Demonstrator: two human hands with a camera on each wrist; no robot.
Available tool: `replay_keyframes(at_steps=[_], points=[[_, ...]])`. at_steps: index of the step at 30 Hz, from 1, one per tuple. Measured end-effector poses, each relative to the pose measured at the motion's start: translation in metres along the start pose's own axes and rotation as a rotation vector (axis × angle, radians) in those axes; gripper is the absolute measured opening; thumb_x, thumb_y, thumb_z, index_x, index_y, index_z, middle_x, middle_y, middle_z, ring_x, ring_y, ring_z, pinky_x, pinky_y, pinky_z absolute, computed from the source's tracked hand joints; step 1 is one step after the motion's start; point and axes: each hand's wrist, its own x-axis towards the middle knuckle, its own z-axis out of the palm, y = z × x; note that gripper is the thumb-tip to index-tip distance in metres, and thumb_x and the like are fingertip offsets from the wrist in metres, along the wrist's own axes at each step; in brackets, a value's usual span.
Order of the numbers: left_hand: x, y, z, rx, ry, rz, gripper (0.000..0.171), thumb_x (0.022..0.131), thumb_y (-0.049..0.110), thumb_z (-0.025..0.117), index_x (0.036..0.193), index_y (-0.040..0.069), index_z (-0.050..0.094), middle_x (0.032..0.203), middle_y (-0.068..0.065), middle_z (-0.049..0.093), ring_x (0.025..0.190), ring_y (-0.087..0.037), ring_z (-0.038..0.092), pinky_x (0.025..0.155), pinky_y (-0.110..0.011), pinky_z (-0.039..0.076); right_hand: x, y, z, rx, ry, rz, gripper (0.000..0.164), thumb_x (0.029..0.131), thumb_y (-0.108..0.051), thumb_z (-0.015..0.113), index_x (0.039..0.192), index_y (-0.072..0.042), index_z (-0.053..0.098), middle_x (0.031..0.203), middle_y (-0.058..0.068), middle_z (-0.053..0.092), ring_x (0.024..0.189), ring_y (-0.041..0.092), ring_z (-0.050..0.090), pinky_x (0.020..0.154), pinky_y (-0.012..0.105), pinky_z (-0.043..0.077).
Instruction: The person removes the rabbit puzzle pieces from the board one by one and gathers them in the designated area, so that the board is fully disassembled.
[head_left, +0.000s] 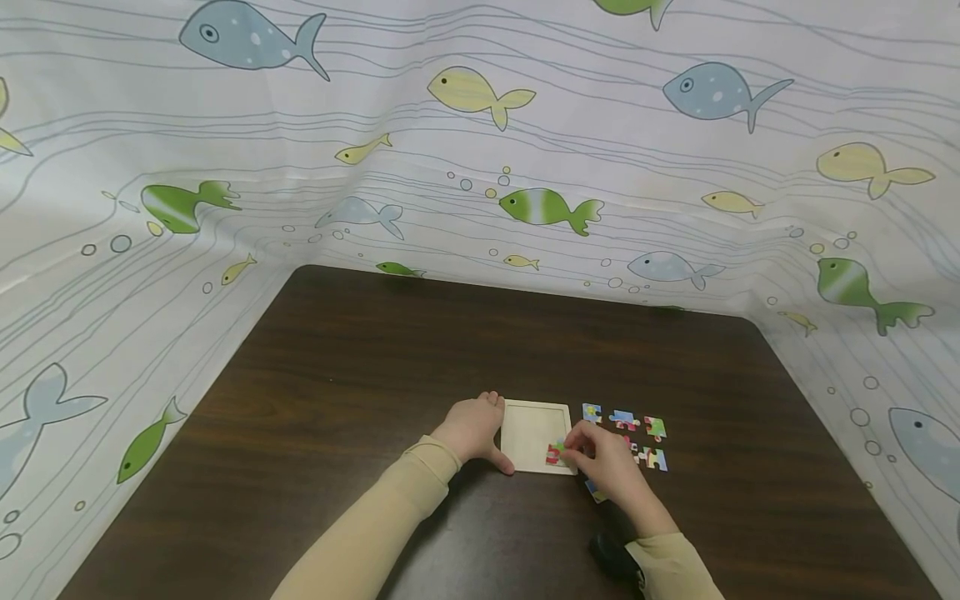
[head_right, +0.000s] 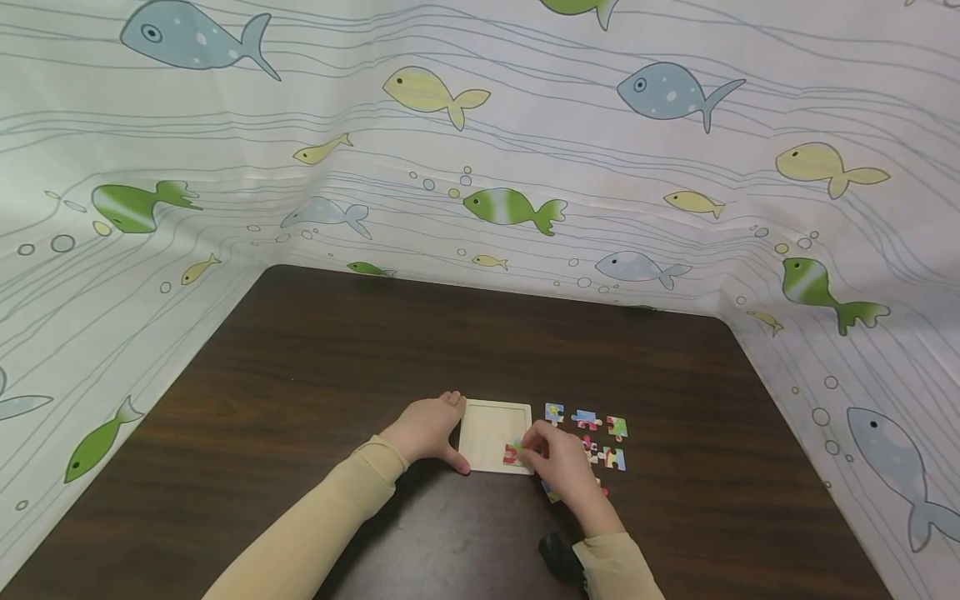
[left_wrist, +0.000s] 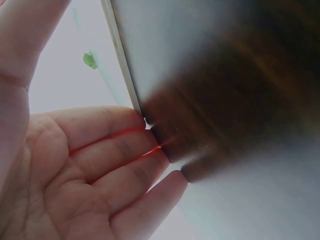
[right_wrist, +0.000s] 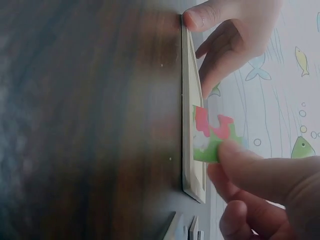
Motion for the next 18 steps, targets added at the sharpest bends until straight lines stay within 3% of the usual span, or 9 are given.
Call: replay_keyframes(at_steps=[7, 18], points=[[0.000, 0.001, 0.000, -0.010, 0.002, 0.008, 0.110, 0.060, 0.066, 0.077, 0.139, -0.003, 0.044, 0.143, -0.018, 0.044, 0.133, -0.027, 0.042, 0.098, -0.034, 0.046, 0.000, 0.000, -0.005, 0.028, 0.055, -0.008, 0.013, 0.080, -0.008, 0.075, 0.082, -0.017, 0.065, 0.072, -0.006, 0.058, 0.064, 0.012, 0.048, 0.056, 0.022, 0.041], [0.001, 0.001, -0.001, -0.003, -0.004, 0.008, 0.111, 0.060, 0.067, 0.076, 0.140, -0.003, 0.042, 0.144, -0.018, 0.043, 0.134, -0.027, 0.041, 0.098, -0.034, 0.046, -0.001, 0.013, -0.019, 0.011, 0.059, 0.006, 0.011, 0.081, -0.008, 0.074, 0.085, -0.015, 0.067, 0.075, -0.005, 0.062, 0.067, 0.013, 0.051, 0.060, 0.024, 0.045]])
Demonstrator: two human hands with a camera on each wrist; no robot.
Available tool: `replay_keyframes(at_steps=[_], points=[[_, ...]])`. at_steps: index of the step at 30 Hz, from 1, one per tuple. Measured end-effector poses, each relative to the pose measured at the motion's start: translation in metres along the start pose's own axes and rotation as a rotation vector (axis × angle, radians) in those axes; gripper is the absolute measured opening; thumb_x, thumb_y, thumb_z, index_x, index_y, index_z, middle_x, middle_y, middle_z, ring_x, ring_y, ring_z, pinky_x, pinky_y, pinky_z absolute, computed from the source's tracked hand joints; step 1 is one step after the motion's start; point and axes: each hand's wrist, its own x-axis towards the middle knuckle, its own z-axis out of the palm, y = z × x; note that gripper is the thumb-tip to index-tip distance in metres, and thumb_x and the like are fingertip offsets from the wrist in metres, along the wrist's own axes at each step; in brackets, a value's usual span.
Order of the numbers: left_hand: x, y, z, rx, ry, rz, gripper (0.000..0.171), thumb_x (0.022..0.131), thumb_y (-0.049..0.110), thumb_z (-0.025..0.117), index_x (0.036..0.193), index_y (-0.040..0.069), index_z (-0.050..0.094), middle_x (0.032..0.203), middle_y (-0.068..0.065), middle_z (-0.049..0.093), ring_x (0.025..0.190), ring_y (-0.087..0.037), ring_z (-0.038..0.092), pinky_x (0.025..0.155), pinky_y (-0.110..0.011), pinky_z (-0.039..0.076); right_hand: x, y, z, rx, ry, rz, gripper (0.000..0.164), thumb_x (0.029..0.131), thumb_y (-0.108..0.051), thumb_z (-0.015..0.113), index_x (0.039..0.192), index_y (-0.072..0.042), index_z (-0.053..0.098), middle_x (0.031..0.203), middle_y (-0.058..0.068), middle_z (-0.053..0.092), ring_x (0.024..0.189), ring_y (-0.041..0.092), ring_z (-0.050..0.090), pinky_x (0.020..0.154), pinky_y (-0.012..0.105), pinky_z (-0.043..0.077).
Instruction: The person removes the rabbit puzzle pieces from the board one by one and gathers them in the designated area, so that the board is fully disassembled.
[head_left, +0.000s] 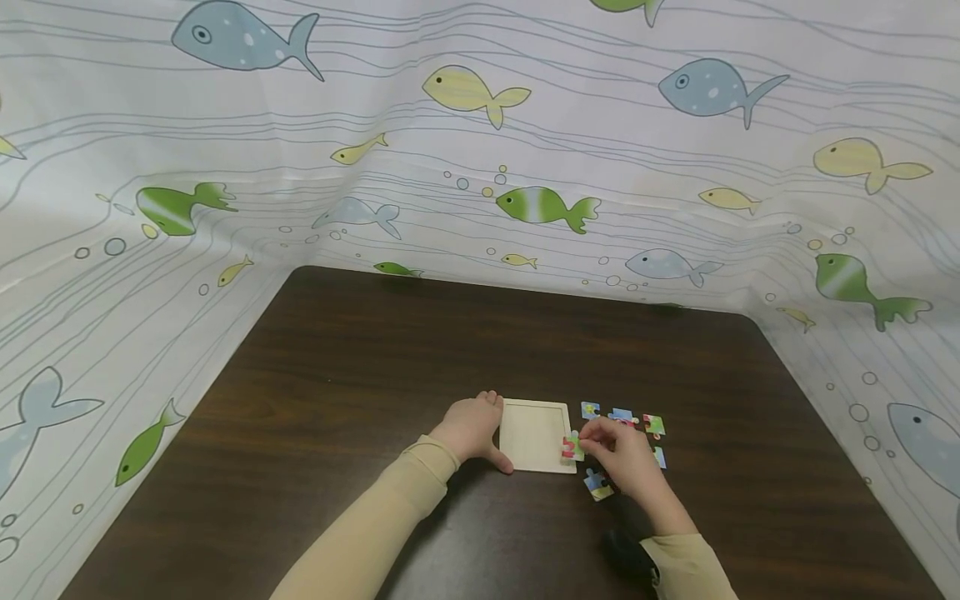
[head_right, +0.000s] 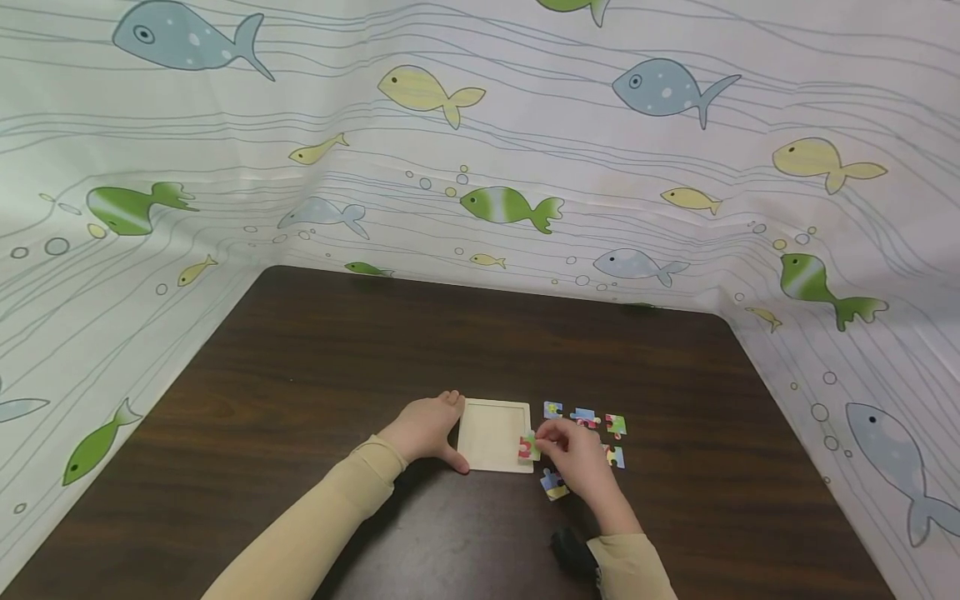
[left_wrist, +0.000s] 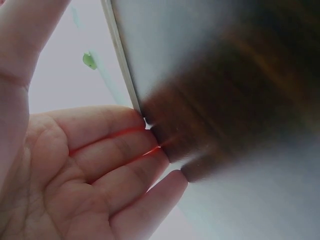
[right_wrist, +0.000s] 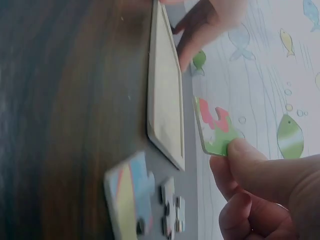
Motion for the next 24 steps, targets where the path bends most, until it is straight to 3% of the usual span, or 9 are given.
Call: replay_keyframes(at_steps=[24], points=[[-0.001, 0.000, 0.000, -0.006, 0.008, 0.004, 0.110, 0.060, 0.066, 0.077, 0.139, -0.003, 0.044, 0.143, -0.018, 0.044, 0.133, -0.028, 0.043, 0.096, -0.035, 0.047, -0.019, 0.034, -0.036, -0.041, 0.002, 0.128, 0.008, 0.086, -0.011, 0.070, 0.093, -0.009, 0.069, 0.081, 0.000, 0.067, 0.073, 0.015, 0.056, 0.060, 0.028, 0.045]])
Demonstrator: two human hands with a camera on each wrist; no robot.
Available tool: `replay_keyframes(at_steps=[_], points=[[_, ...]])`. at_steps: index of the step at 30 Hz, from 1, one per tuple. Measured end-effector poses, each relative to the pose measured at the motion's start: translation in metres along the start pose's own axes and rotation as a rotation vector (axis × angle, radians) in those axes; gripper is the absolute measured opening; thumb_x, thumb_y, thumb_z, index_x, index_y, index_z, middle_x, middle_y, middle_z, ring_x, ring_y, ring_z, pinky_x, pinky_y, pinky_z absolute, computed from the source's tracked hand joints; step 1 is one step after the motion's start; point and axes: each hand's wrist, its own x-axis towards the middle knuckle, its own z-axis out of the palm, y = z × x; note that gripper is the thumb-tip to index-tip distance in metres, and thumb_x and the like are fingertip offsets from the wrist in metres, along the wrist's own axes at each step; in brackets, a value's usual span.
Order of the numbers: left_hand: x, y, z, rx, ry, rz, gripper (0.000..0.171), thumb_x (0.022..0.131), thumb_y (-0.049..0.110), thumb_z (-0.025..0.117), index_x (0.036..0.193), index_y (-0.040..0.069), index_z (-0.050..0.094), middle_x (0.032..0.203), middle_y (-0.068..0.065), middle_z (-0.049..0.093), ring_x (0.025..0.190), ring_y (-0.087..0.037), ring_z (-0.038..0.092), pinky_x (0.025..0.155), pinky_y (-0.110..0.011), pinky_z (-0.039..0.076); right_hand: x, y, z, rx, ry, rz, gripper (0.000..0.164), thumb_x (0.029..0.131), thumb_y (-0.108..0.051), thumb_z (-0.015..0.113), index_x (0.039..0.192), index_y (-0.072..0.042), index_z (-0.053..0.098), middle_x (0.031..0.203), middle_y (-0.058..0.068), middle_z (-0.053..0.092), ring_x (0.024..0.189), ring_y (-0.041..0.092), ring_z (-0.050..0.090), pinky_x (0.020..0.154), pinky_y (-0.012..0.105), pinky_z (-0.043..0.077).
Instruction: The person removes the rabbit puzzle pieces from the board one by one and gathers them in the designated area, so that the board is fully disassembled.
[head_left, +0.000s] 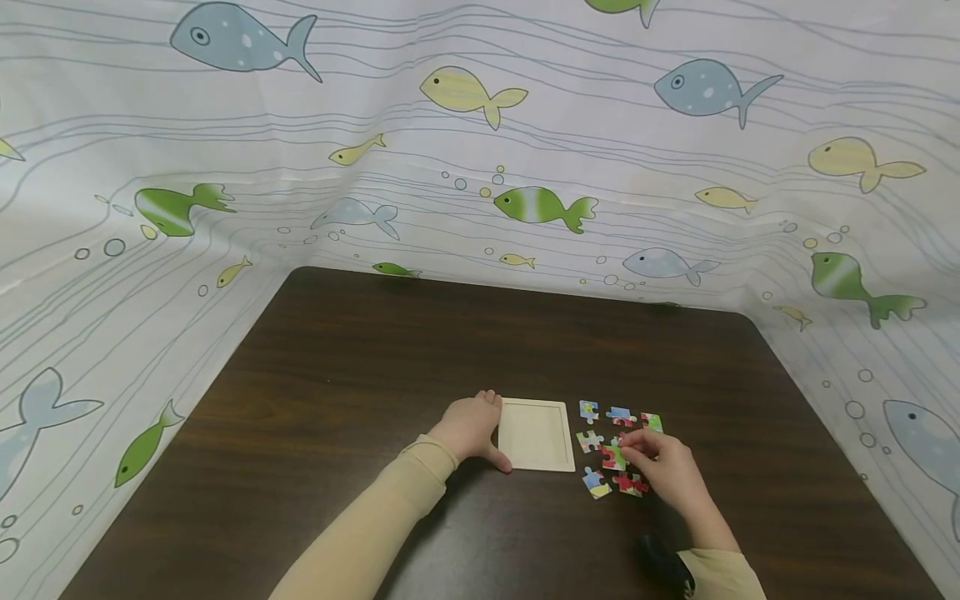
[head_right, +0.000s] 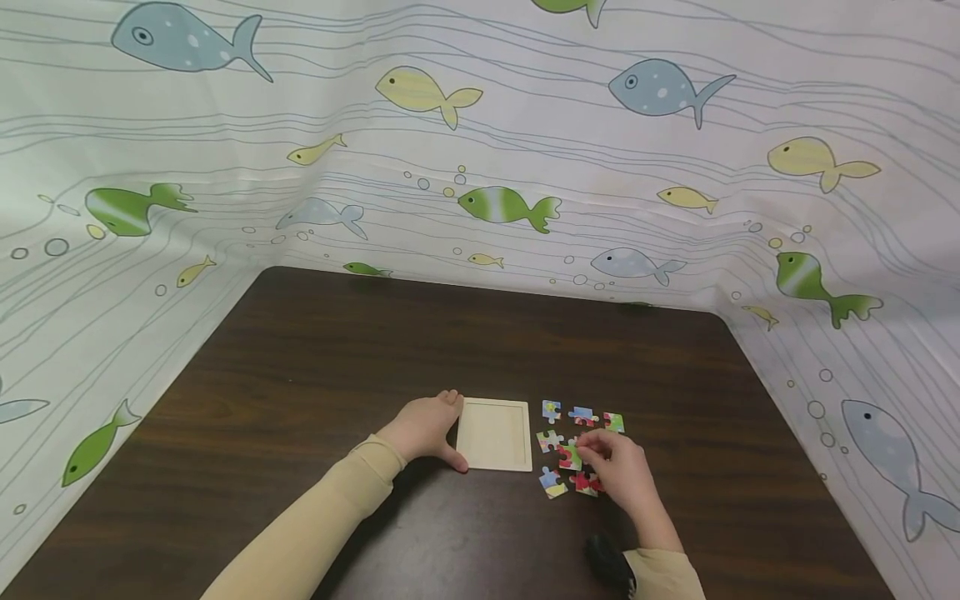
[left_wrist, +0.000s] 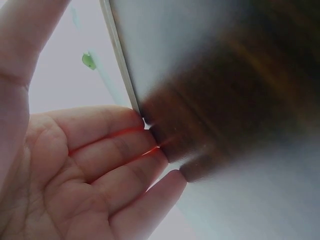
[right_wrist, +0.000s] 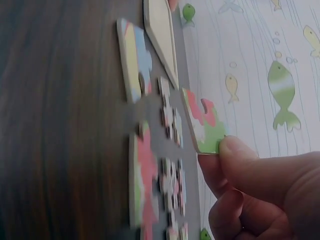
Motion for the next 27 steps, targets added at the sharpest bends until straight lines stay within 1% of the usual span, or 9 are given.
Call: replay_keyframes(at_steps=[7, 10, 17, 21, 25, 27], points=[[0.001, 0.000, 0.001, -0.007, -0.018, -0.012, 0.111, 0.060, 0.066, 0.077, 0.140, -0.003, 0.042, 0.145, -0.018, 0.042, 0.134, -0.027, 0.041, 0.099, -0.035, 0.045, -0.006, 0.015, -0.011, -0.019, -0.035, 0.022, 0.009, 0.086, -0.013, 0.070, 0.093, -0.008, 0.068, 0.083, 0.000, 0.066, 0.073, 0.014, 0.056, 0.063, 0.029, 0.045], [0.001, 0.000, 0.002, -0.006, -0.011, -0.008, 0.111, 0.060, 0.066, 0.077, 0.140, -0.003, 0.042, 0.145, -0.018, 0.043, 0.134, -0.027, 0.041, 0.099, -0.035, 0.045, -0.008, 0.022, -0.015, -0.026, -0.044, 0.027, 0.009, 0.086, -0.013, 0.070, 0.094, -0.008, 0.069, 0.084, 0.000, 0.067, 0.074, 0.015, 0.057, 0.063, 0.029, 0.046], [0.000, -0.001, 0.000, 0.008, 0.006, -0.005, 0.111, 0.059, 0.066, 0.077, 0.139, -0.004, 0.044, 0.143, -0.019, 0.044, 0.132, -0.027, 0.043, 0.095, -0.035, 0.048, -0.011, 0.034, -0.026, -0.041, -0.036, 0.031, 0.011, 0.086, -0.012, 0.069, 0.095, -0.006, 0.069, 0.084, 0.002, 0.067, 0.073, 0.015, 0.056, 0.062, 0.028, 0.045], [0.000, 0.000, -0.001, 0.011, 0.011, -0.003, 0.111, 0.059, 0.066, 0.078, 0.138, -0.004, 0.044, 0.142, -0.019, 0.045, 0.132, -0.027, 0.044, 0.094, -0.035, 0.049, -0.014, 0.040, -0.032, -0.052, -0.050, 0.041, 0.015, 0.086, -0.018, 0.069, 0.095, -0.006, 0.069, 0.087, 0.004, 0.068, 0.075, 0.016, 0.057, 0.063, 0.030, 0.046], [0.001, 0.000, 0.000, 0.005, 0.006, -0.002, 0.112, 0.059, 0.066, 0.077, 0.139, -0.004, 0.043, 0.143, -0.019, 0.044, 0.132, -0.027, 0.043, 0.096, -0.035, 0.048, -0.017, 0.048, -0.039, -0.053, -0.079, 0.073, 0.020, 0.087, -0.024, 0.069, 0.096, -0.005, 0.069, 0.090, 0.005, 0.068, 0.077, 0.017, 0.058, 0.064, 0.032, 0.046], [0.002, 0.000, 0.001, 0.001, 0.001, -0.002, 0.112, 0.059, 0.066, 0.077, 0.139, -0.004, 0.043, 0.143, -0.019, 0.044, 0.133, -0.027, 0.043, 0.096, -0.035, 0.047, -0.019, 0.052, -0.041, -0.056, -0.091, 0.091, 0.019, 0.088, -0.023, 0.068, 0.095, -0.005, 0.069, 0.089, 0.005, 0.068, 0.075, 0.016, 0.057, 0.064, 0.031, 0.045]])
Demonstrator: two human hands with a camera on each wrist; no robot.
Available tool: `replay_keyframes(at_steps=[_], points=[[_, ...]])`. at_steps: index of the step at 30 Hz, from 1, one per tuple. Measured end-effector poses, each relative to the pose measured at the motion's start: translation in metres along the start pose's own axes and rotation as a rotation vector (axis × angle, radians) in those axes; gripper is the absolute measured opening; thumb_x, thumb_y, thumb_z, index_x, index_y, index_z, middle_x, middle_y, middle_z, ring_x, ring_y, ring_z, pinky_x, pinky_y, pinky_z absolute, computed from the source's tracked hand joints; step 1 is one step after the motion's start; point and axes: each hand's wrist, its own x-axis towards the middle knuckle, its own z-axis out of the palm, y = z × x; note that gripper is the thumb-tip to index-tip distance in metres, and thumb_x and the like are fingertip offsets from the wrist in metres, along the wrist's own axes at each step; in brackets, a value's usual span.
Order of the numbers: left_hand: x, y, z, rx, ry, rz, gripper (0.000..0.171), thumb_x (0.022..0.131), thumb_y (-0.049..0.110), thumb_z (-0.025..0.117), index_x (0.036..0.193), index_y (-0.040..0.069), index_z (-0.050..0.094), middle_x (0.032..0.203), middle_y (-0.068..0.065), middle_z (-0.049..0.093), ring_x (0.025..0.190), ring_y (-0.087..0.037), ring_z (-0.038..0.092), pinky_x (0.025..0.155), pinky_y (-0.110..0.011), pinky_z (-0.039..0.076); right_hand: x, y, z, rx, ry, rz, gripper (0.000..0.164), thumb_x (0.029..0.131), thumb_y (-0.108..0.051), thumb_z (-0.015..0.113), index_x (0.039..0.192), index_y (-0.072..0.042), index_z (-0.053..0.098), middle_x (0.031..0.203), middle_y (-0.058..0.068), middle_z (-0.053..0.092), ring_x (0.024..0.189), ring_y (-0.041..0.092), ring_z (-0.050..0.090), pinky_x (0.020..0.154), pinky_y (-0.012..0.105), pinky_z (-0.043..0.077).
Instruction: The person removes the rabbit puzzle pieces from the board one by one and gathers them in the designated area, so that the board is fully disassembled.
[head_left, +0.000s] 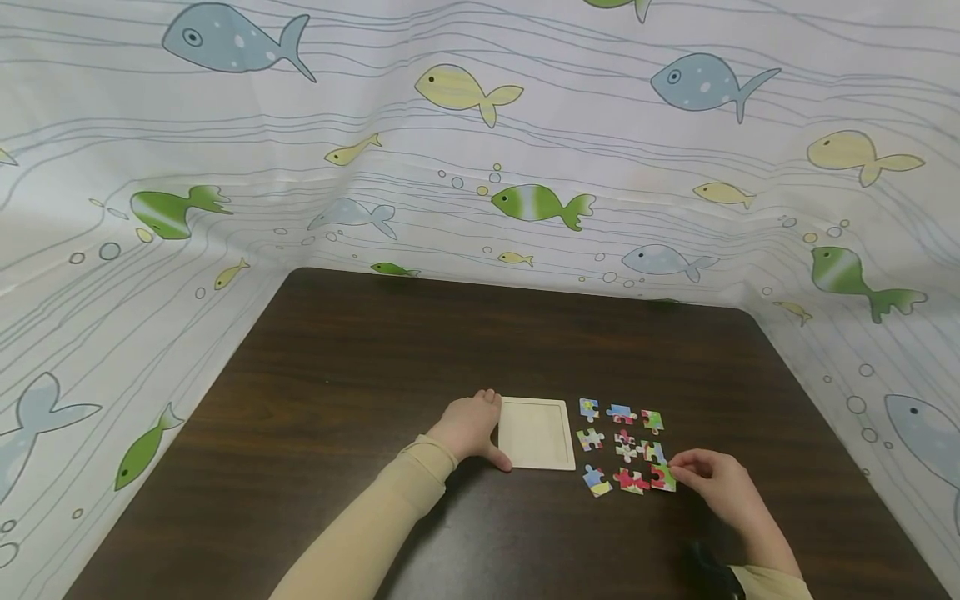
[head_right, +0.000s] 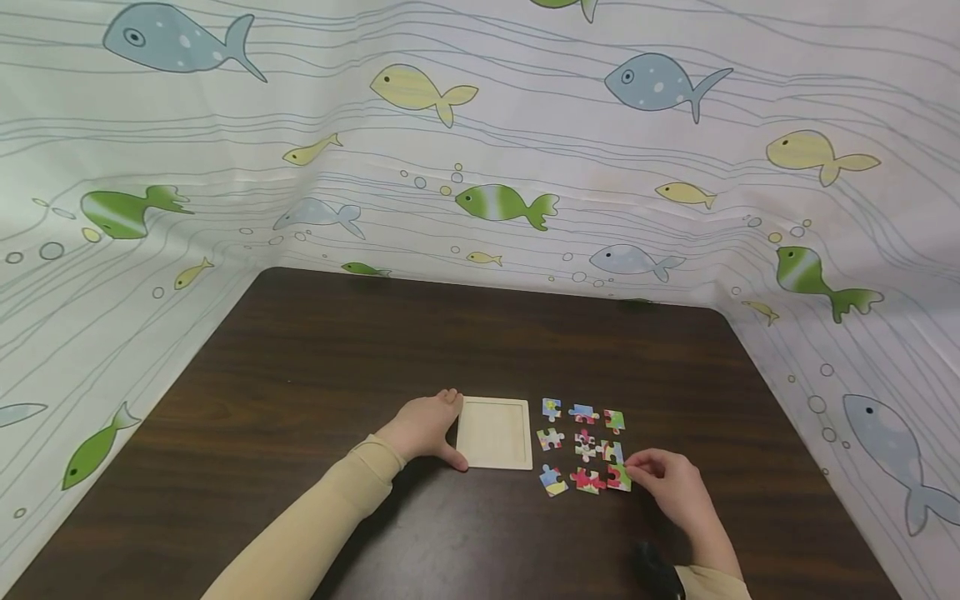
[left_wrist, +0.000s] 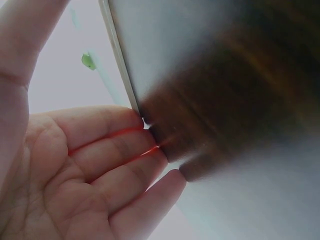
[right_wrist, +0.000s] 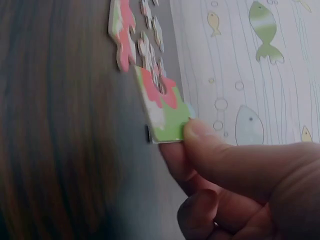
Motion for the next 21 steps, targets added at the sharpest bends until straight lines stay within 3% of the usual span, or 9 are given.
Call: replay_keyframes(at_steps=[9, 21], points=[[-0.0008, -0.0006, -0.0012, 0.005, 0.003, 0.001, 0.112, 0.059, 0.067, 0.077, 0.139, -0.004, 0.043, 0.143, -0.019, 0.044, 0.132, -0.028, 0.043, 0.096, -0.035, 0.048, 0.0011, 0.0063, 0.0015, -0.006, -0.054, 0.085, 0.024, 0.086, -0.029, 0.070, 0.095, -0.007, 0.070, 0.089, 0.004, 0.067, 0.075, 0.017, 0.052, 0.065, 0.031, 0.041], [0.0005, -0.0003, 0.0011, 0.007, 0.002, -0.002, 0.111, 0.059, 0.067, 0.077, 0.139, -0.003, 0.044, 0.143, -0.018, 0.045, 0.132, -0.027, 0.043, 0.096, -0.035, 0.047, 0.0052, 0.0030, 0.0079, -0.035, -0.053, 0.040, 0.017, 0.084, -0.025, 0.072, 0.090, -0.009, 0.072, 0.088, 0.004, 0.067, 0.073, 0.016, 0.052, 0.063, 0.031, 0.041]])
